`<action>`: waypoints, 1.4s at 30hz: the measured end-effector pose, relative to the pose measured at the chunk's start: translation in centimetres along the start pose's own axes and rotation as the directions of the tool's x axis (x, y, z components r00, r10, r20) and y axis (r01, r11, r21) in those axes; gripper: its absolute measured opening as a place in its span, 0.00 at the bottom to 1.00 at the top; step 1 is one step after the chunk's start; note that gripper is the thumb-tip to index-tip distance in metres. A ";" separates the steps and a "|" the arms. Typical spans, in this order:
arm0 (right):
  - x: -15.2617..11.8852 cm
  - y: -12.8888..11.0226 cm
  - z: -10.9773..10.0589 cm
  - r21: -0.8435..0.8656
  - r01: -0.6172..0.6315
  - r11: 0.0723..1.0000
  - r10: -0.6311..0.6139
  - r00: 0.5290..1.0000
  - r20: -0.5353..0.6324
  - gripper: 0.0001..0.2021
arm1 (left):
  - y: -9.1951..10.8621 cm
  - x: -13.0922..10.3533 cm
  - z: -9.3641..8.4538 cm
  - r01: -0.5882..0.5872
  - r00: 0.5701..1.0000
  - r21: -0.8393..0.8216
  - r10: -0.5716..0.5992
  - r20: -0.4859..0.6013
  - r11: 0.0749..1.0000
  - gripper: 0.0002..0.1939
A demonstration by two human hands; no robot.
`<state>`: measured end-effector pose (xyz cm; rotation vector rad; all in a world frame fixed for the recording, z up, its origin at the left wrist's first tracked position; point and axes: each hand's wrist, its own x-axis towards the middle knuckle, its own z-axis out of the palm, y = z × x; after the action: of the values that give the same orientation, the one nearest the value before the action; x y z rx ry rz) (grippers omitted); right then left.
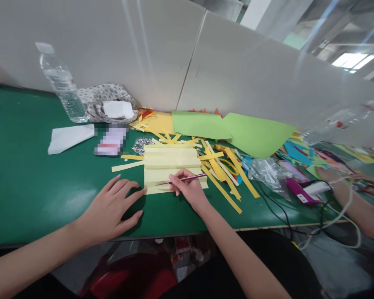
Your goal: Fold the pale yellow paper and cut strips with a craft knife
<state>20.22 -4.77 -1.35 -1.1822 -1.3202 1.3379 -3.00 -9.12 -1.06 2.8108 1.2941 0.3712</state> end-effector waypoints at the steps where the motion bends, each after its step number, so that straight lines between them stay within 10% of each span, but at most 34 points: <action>1: 0.2 0.0 0.4 0.006 0.005 1.000 -0.005 1.000 0.012 0.14 | 0.0 0.0 0.0 0.002 1.000 -0.002 -0.002 -0.003 1.000 0.20; 14: 0.4 0.1 1.9 -0.043 0.017 0.999 -0.015 0.999 0.041 0.14 | -0.2 0.0 0.4 -0.013 1.000 -0.016 0.013 -0.017 1.000 0.19; 18: 0.0 -0.1 1.8 -0.110 0.212 0.971 -0.217 0.976 -0.031 0.11 | -0.2 -0.1 0.2 -0.012 1.000 -0.020 0.011 -0.014 1.000 0.20; 22: -0.1 -0.2 1.9 -0.448 0.519 0.728 -0.548 0.833 0.076 0.09 | 0.0 0.0 0.0 0.002 1.000 -0.019 -0.002 -0.009 1.000 0.20; 26: 0.5 0.7 2.1 -0.651 0.576 0.494 -0.546 0.788 0.284 0.05 | 0.1 0.0 -0.1 0.008 1.000 -0.020 -0.008 -0.019 1.000 0.19; 42: -1.2 0.4 1.9 -0.622 0.753 0.214 -0.504 0.631 0.590 0.11 | 0.1 0.0 0.4 -0.088 0.996 -0.027 0.088 -0.019 0.996 0.18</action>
<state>18.57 -6.25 -1.72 -0.7799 -2.4811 0.1139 -2.84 -9.14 -1.40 2.8545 1.1615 0.4141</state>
